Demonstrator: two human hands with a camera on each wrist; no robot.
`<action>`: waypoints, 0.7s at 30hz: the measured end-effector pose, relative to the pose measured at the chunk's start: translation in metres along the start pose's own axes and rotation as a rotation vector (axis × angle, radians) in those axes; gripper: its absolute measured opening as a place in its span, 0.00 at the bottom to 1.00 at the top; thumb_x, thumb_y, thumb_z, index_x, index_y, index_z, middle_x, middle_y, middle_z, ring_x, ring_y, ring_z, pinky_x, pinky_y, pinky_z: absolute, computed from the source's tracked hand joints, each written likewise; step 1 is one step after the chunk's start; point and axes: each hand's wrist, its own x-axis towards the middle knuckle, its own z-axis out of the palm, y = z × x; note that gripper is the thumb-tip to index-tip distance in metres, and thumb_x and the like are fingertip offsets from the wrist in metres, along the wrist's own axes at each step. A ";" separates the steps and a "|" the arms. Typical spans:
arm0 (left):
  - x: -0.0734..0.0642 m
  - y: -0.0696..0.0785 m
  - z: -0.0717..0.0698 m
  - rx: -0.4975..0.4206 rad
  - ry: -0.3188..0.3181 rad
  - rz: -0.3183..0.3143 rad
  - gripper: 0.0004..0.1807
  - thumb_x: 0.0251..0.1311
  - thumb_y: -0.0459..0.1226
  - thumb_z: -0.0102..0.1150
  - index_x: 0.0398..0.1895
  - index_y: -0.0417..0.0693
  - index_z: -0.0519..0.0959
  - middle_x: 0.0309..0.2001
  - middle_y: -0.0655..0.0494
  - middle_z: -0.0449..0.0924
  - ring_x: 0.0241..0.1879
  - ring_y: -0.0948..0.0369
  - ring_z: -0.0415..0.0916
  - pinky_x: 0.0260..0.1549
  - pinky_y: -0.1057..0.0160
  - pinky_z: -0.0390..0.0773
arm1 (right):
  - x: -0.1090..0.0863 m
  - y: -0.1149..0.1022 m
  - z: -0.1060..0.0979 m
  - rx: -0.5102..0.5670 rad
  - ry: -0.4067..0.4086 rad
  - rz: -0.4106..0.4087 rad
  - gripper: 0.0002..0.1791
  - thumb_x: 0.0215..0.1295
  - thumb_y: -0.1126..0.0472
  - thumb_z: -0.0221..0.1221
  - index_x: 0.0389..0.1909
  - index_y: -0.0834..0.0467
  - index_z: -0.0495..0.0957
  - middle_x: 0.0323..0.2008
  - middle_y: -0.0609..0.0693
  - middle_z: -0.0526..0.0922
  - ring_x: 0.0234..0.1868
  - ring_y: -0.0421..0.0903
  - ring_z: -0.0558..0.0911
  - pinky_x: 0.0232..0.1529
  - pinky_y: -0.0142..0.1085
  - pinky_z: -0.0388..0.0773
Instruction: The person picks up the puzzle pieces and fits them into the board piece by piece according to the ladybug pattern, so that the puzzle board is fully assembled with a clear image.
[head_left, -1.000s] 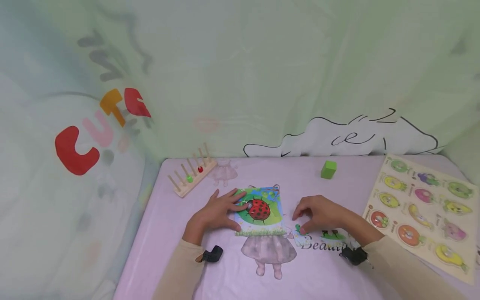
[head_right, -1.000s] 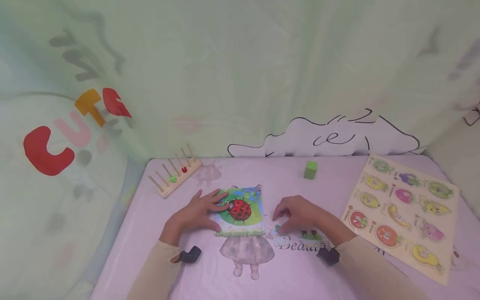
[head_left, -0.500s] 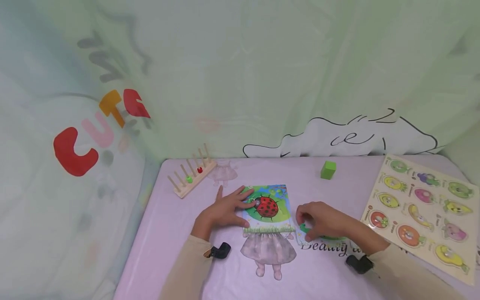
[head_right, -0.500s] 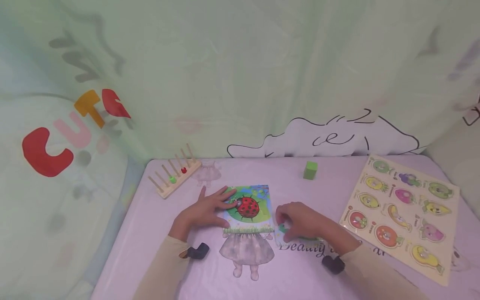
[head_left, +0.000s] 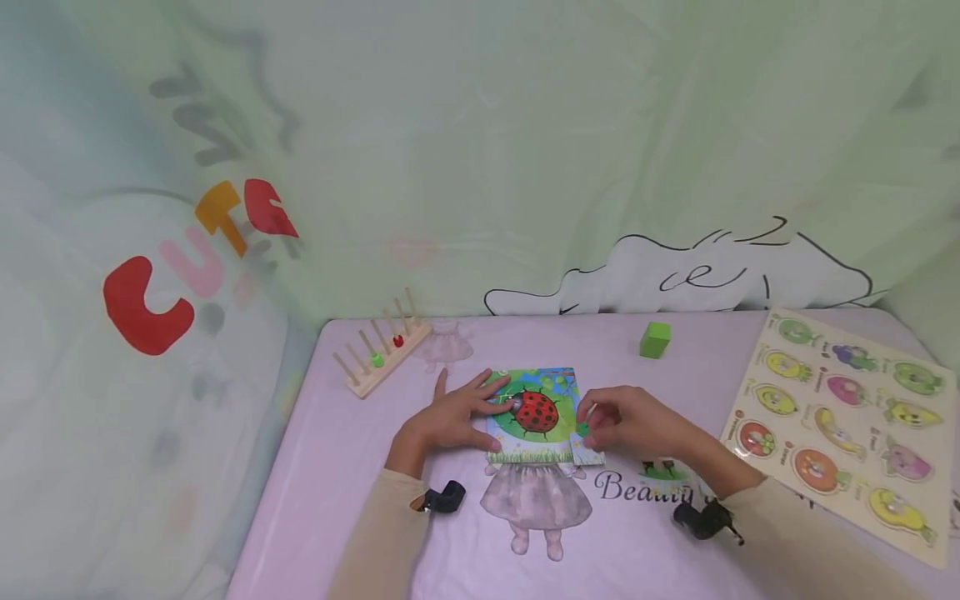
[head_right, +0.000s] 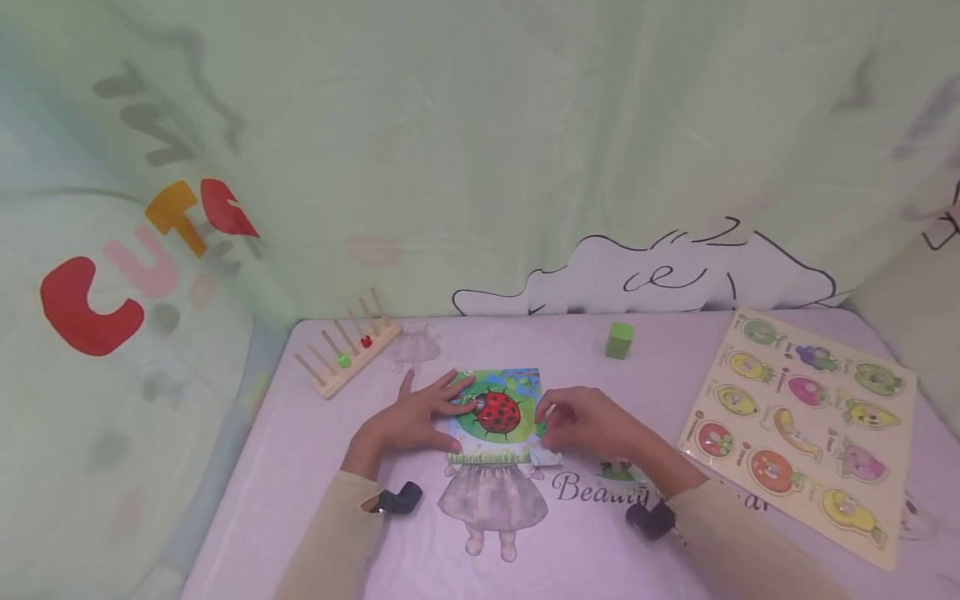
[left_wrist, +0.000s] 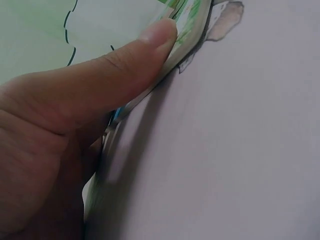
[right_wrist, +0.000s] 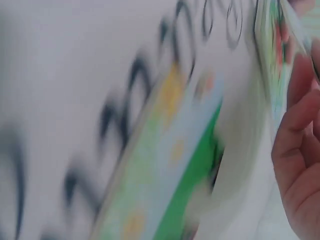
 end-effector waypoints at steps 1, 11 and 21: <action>0.001 0.000 0.000 0.002 -0.003 -0.003 0.42 0.53 0.61 0.71 0.73 0.70 0.69 0.82 0.71 0.47 0.84 0.58 0.35 0.71 0.28 0.21 | 0.003 -0.002 0.002 0.019 0.011 0.007 0.13 0.59 0.57 0.74 0.42 0.50 0.83 0.30 0.41 0.85 0.33 0.37 0.82 0.37 0.31 0.79; 0.002 -0.001 0.000 0.003 -0.020 -0.011 0.43 0.52 0.62 0.71 0.73 0.72 0.68 0.82 0.73 0.46 0.84 0.60 0.34 0.71 0.29 0.21 | 0.033 -0.027 0.026 0.132 0.112 0.079 0.11 0.59 0.62 0.73 0.42 0.57 0.83 0.29 0.48 0.86 0.31 0.43 0.84 0.36 0.32 0.80; 0.001 0.000 -0.002 0.003 -0.022 -0.004 0.43 0.52 0.62 0.71 0.73 0.71 0.68 0.82 0.72 0.46 0.83 0.60 0.35 0.71 0.30 0.20 | 0.047 -0.034 0.043 0.236 0.104 0.139 0.11 0.61 0.66 0.69 0.45 0.59 0.85 0.33 0.50 0.86 0.36 0.44 0.83 0.40 0.36 0.81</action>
